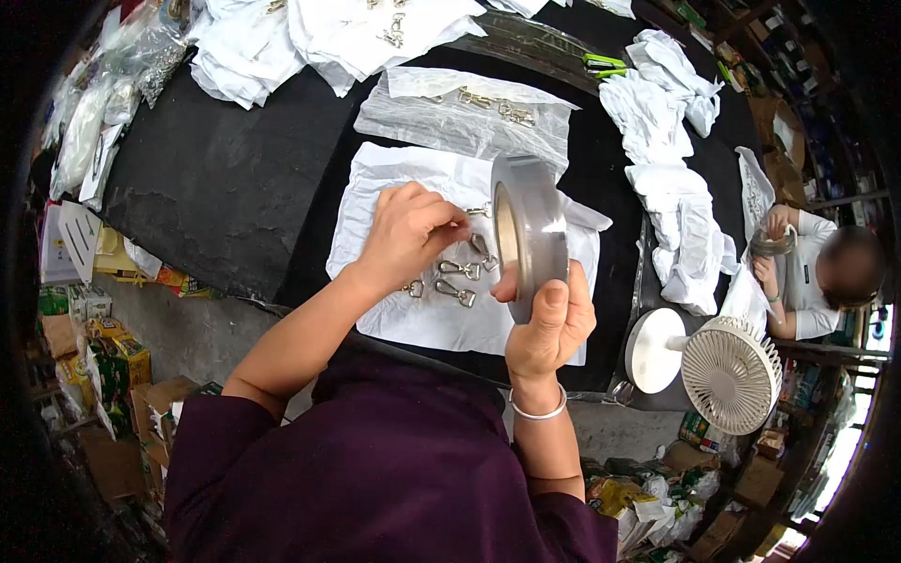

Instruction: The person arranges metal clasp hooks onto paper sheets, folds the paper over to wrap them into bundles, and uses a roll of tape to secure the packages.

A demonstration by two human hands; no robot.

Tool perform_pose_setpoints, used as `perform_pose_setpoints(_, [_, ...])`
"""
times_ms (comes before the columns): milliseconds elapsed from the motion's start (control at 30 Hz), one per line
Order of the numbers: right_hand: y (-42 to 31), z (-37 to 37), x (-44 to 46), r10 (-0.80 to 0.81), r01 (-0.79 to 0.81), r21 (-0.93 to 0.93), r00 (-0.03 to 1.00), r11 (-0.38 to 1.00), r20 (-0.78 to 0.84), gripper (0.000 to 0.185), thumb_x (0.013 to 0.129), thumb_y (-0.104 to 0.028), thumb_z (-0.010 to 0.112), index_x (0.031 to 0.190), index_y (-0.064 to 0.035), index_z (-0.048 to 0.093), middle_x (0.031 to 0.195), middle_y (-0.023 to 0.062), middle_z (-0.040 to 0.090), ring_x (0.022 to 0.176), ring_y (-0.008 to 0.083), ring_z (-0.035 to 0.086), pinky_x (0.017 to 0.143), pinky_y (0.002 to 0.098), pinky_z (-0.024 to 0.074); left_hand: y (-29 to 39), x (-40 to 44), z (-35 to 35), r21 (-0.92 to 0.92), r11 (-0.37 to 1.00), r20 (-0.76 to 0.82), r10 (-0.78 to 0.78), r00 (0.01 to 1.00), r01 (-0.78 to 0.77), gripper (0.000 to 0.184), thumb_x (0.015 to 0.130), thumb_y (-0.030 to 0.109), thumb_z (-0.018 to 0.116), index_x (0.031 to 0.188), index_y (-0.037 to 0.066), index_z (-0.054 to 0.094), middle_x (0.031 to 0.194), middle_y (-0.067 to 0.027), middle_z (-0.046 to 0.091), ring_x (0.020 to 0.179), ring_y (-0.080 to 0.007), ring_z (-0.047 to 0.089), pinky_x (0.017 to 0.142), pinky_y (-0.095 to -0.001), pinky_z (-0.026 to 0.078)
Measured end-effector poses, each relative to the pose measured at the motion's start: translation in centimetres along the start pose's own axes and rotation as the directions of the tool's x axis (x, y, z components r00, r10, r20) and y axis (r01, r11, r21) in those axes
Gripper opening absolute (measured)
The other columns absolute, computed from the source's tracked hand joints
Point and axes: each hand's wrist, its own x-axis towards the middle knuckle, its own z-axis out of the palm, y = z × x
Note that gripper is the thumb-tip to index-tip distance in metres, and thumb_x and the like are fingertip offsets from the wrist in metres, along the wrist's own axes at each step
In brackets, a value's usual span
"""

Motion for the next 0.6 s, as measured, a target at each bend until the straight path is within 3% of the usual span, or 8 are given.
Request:
perform_pose_setpoints(100, [0.0,-0.2,-0.1,-0.006,0.009,0.047,0.998,0.999,-0.058,0.043,0.106,-0.041,0.045,0.09,-0.003,0.057,0.061,0.0074,0.062,0.055,0.0129,0.051,0.058,0.0216,0.0411,0.0,0.0,0.6,0.107,0.991,-0.051,0.092,0.994,-0.086,0.02,0.072,0.02,0.084,0.084,0.017,0.068,0.081,0.0072,0.061,0.089,-0.0166,0.052,0.096,-0.0369,0.033])
perform_pose_setpoints(267, [0.9,-1.7,-0.2,0.092,-0.092,0.004,0.995,0.996,-0.026,0.043,0.106,-0.041,0.046,0.09,-0.0036,0.056,0.06,0.0069,0.061,0.056,0.014,0.052,0.059,0.0221,0.0433,0.8,0.3,0.2,0.039,0.993,0.031,0.107,0.994,-0.108,0.018,0.073,0.02,0.082,0.083,0.017,0.067,0.082,0.0064,0.062,0.089,-0.0171,0.052,0.096,-0.038,0.032])
perform_pose_setpoints(433, [0.9,-0.1,-0.2,-0.078,0.081,0.076,0.996,0.994,-0.045,0.038,0.106,-0.036,0.048,0.09,-0.0028,0.058,0.061,0.006,0.06,0.055,0.0135,0.051,0.058,0.0223,0.0431,0.7,-0.6,0.1,-0.001,0.998,-0.012,0.068,0.998,-0.068,0.016,0.074,0.019,0.08,0.082,0.017,0.067,0.082,0.0053,0.062,0.089,-0.0183,0.053,0.096,-0.0395,0.032])
perform_pose_setpoints(533, [1.6,-0.1,-0.5,0.053,0.01,-0.307,0.979,0.952,0.197,0.042,0.108,-0.037,0.044,0.102,0.0013,0.059,0.061,0.0049,0.057,0.055,0.0146,0.053,0.059,0.0248,0.045,0.4,-0.4,0.7,0.034,0.995,-0.056,0.095,0.994,-0.093,0.014,0.074,0.017,0.078,0.078,0.016,0.065,0.082,0.0024,0.063,0.089,-0.0196,0.053,0.094,-0.0381,0.034])
perform_pose_setpoints(600, [1.6,0.1,-0.3,0.145,-0.053,-0.37,0.963,0.928,0.226,0.043,0.108,-0.037,0.044,0.105,0.0019,0.06,0.061,0.004,0.057,0.056,0.0134,0.053,0.058,0.0242,0.0442,0.6,-0.5,0.9,0.045,0.994,-0.071,0.107,0.992,-0.104,0.014,0.074,0.016,0.077,0.077,0.015,0.064,0.082,0.0014,0.063,0.089,-0.0201,0.053,0.094,-0.0376,0.034])
